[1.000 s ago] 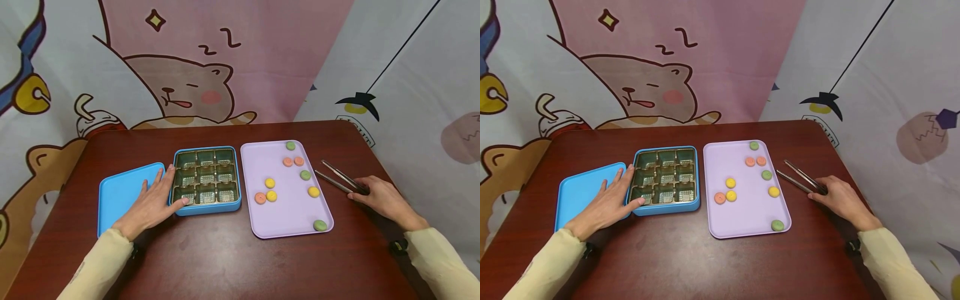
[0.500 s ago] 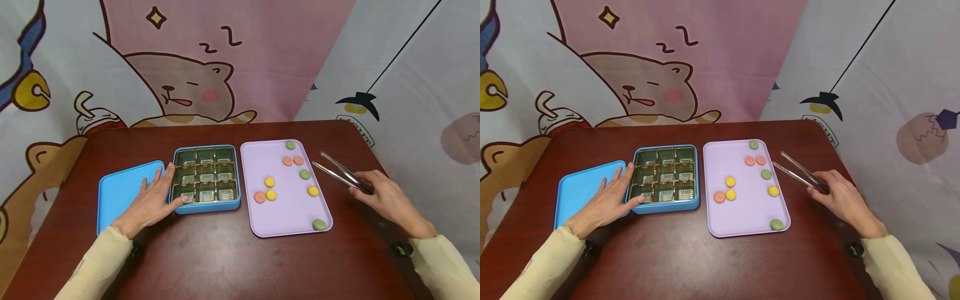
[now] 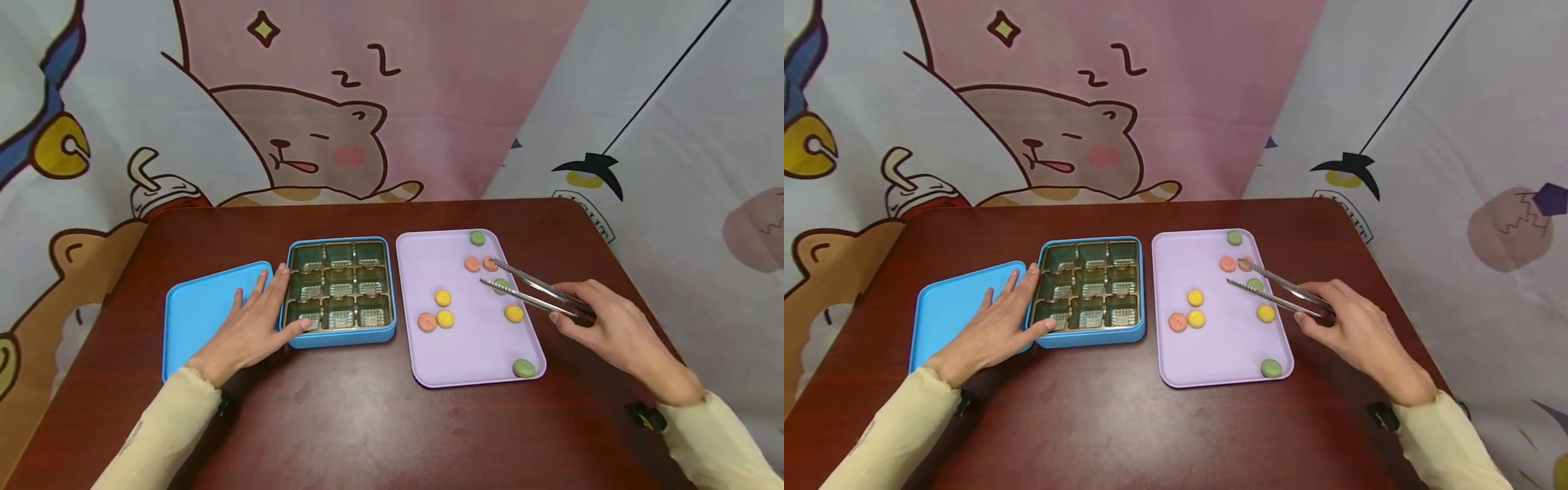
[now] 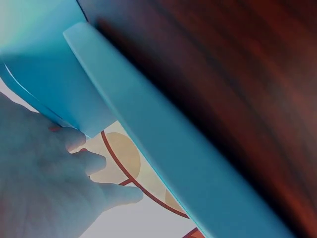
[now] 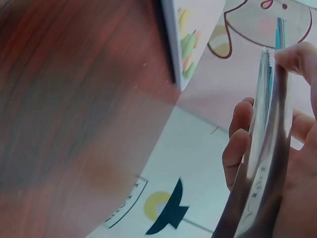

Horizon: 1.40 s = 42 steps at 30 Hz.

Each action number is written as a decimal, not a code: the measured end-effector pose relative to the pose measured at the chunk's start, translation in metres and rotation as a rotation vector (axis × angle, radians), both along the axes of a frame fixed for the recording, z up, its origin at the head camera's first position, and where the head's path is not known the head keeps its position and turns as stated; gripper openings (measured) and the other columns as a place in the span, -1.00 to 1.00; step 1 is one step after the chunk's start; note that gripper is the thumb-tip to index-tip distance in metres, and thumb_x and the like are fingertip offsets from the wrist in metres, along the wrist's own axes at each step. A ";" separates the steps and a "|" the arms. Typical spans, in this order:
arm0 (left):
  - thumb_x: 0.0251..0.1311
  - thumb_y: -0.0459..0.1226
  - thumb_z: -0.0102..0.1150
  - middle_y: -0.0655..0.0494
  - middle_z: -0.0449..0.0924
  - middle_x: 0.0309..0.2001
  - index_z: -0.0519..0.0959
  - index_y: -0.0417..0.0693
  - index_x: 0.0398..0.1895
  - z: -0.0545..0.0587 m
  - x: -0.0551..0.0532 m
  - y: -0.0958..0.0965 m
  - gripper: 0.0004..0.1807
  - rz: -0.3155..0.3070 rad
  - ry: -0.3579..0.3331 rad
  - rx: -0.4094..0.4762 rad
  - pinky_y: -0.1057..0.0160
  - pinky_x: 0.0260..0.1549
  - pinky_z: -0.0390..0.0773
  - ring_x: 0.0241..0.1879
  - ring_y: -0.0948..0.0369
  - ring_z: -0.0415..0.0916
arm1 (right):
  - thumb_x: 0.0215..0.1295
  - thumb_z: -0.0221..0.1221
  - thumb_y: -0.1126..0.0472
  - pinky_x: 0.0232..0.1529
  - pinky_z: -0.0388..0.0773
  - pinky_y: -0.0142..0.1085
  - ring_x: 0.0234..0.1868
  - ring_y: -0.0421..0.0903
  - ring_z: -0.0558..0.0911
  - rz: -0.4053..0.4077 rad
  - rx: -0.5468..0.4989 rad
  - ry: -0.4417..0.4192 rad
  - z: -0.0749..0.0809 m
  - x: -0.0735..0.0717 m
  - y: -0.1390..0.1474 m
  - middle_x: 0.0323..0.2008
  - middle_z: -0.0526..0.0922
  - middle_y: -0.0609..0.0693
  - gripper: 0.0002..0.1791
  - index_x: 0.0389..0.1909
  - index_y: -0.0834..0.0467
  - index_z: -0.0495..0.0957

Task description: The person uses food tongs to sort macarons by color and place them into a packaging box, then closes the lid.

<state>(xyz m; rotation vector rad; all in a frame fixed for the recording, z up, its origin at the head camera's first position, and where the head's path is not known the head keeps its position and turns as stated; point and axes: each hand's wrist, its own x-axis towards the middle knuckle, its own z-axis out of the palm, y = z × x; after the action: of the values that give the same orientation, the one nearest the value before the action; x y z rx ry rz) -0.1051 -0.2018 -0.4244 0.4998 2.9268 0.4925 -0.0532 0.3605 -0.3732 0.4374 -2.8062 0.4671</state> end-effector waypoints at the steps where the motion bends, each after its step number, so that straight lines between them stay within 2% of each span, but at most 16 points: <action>1: 0.33 0.44 -0.05 -0.07 -0.28 0.69 -0.29 -0.10 0.70 0.000 0.000 0.000 0.21 0.000 0.001 0.001 -0.54 0.38 -0.26 0.64 -0.19 -0.35 | 0.09 0.52 0.17 -0.47 0.38 -0.28 -0.37 -0.22 0.43 0.007 0.001 0.002 0.001 0.000 -0.003 -0.26 0.59 -0.09 -0.49 0.09 0.05 0.64; 9: 0.34 0.44 -0.06 -0.06 -0.30 0.69 -0.35 -0.05 0.70 -0.001 0.000 -0.001 0.21 0.002 -0.011 0.006 -0.52 0.39 -0.27 0.64 -0.17 -0.37 | 0.09 0.54 0.15 -0.49 0.41 -0.32 -0.41 -0.23 0.45 0.031 0.020 -0.030 0.003 0.004 -0.027 -0.30 0.58 -0.15 -0.55 0.02 0.04 0.67; 15: 0.34 0.45 -0.10 -0.05 -0.29 0.69 -0.34 -0.05 0.70 0.000 0.000 0.000 0.19 -0.002 0.000 0.002 -0.51 0.40 -0.27 0.64 -0.16 -0.37 | 0.06 0.58 0.11 -0.53 0.44 -0.36 -0.43 -0.24 0.47 0.079 0.052 -0.050 -0.002 0.002 -0.042 -0.28 0.62 -0.10 -0.55 -0.03 0.08 0.70; 22: 0.38 0.41 -0.09 -0.05 -0.26 0.69 -0.25 -0.07 0.70 0.001 0.003 -0.002 0.14 -0.013 0.033 -0.005 -0.52 0.39 -0.23 0.64 -0.17 -0.33 | -0.05 0.64 0.04 -0.57 0.47 -0.39 -0.48 -0.29 0.48 0.196 0.164 -0.004 -0.007 -0.003 -0.058 -0.31 0.66 -0.10 -0.50 -0.10 0.10 0.71; 26: 0.41 0.36 -0.05 -0.05 -0.23 0.69 -0.23 -0.06 0.71 0.001 0.007 -0.005 0.10 -0.012 0.046 0.008 -0.52 0.39 -0.21 0.64 -0.16 -0.32 | -0.03 0.63 0.01 -0.55 0.51 -0.39 -0.46 -0.27 0.54 0.254 0.213 0.002 -0.008 -0.005 -0.064 -0.29 0.70 -0.07 -0.49 -0.09 0.12 0.73; 31: 0.46 0.27 -0.01 -0.04 -0.24 0.69 -0.20 -0.04 0.71 0.000 0.011 -0.009 0.03 -0.015 0.037 0.033 -0.53 0.38 -0.23 0.64 -0.16 -0.33 | 0.02 0.61 -0.02 -0.50 0.58 -0.35 -0.36 -0.21 0.65 0.279 0.254 -0.007 -0.009 -0.009 -0.069 -0.22 0.73 -0.06 -0.50 -0.06 0.12 0.75; 42: 0.48 0.23 -0.01 0.01 -0.22 0.69 -0.20 0.07 0.72 -0.002 0.011 -0.013 -0.03 -0.014 0.014 0.064 -0.52 0.39 -0.26 0.64 -0.16 -0.35 | 0.03 0.60 -0.04 -0.55 0.49 -0.44 -0.41 -0.24 0.60 0.320 0.299 -0.024 -0.010 -0.017 -0.076 -0.29 0.71 -0.07 -0.52 -0.07 0.12 0.77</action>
<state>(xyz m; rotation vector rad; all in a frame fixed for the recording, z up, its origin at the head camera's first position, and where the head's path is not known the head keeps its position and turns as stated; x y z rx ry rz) -0.0938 -0.2150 -0.4269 0.5340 2.9265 0.5852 -0.0707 0.2842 -0.3832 0.9569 -2.8456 0.1092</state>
